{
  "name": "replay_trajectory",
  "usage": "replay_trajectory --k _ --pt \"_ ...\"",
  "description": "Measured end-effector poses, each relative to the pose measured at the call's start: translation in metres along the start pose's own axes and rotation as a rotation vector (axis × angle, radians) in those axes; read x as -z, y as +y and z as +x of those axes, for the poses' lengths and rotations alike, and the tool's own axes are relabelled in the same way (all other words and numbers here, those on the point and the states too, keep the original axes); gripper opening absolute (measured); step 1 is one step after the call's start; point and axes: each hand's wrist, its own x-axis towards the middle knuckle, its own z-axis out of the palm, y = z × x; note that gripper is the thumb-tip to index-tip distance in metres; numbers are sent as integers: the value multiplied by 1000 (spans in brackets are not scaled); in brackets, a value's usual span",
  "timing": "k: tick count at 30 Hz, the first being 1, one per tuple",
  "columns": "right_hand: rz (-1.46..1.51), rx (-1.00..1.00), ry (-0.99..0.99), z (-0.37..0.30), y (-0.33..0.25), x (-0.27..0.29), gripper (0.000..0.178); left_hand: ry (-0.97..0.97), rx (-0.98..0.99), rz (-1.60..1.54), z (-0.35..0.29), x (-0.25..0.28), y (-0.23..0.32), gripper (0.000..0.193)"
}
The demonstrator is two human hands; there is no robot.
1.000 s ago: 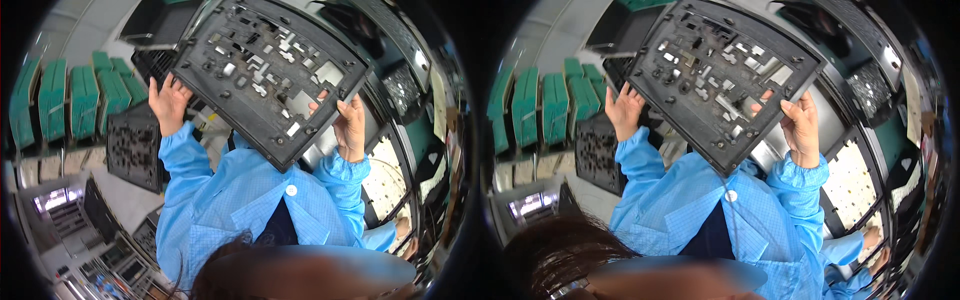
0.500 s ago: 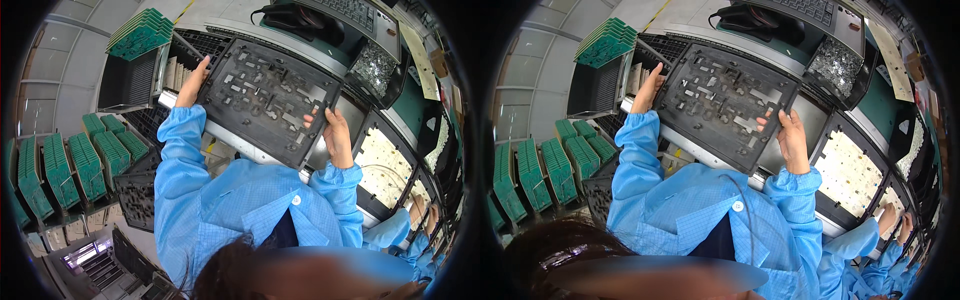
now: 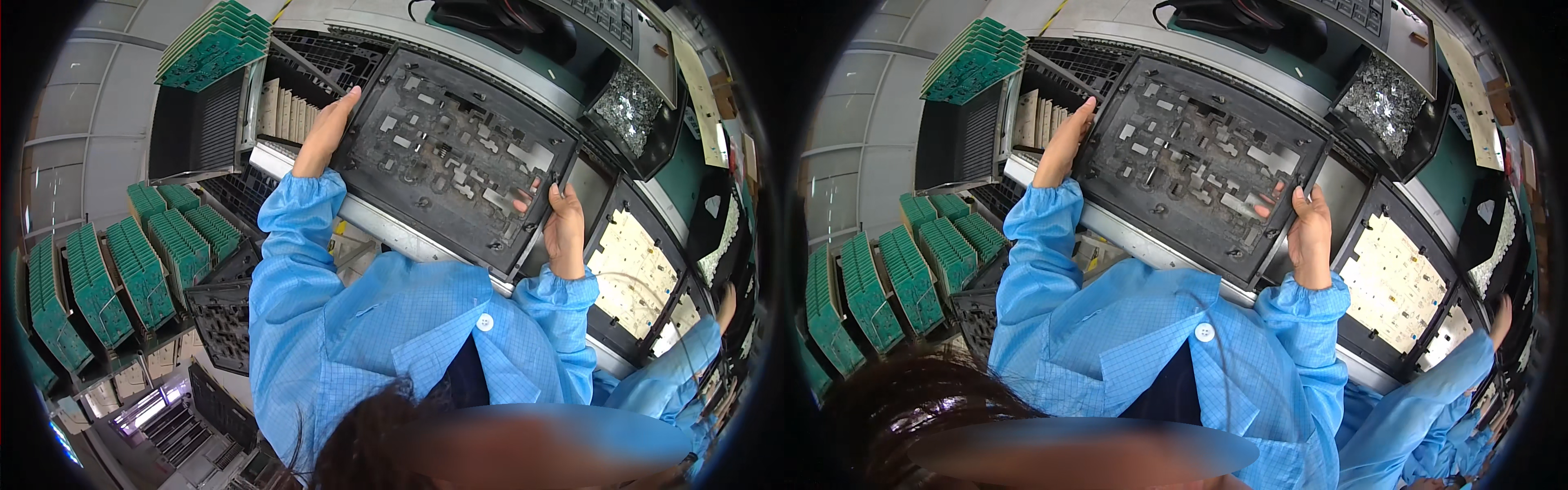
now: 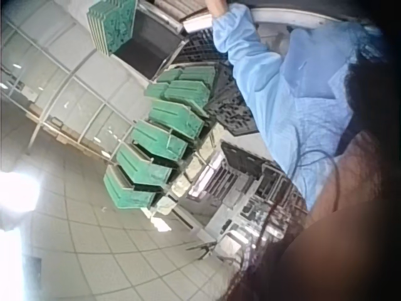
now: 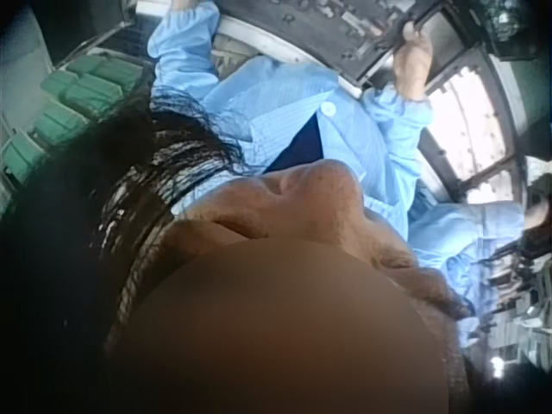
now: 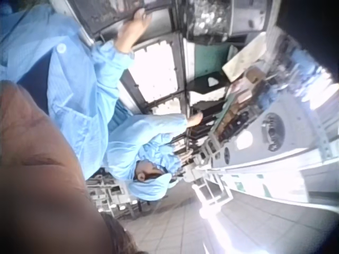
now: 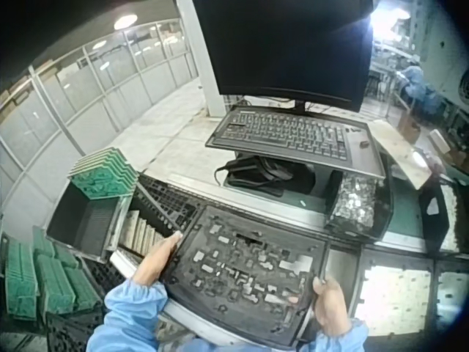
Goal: Assembling electronic components onto a printed circuit board and installing the board into a device chassis.
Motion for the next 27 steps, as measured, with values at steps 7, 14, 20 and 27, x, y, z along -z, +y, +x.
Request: replay_trajectory --k 7,14,20,27 --pt "-35 3 6 2 1 -3 29 -30 -116 -25 14 4 -17 61" --pt "-16 36 -19 11 5 -6 29 109 -215 172 31 11 -31 70" --pt "-264 6 93 -9 -6 5 61 43 -156 626 13 -7 4 63" --pt "-750 567 335 -58 -48 -45 57 1618 -645 708 109 141 56 59"
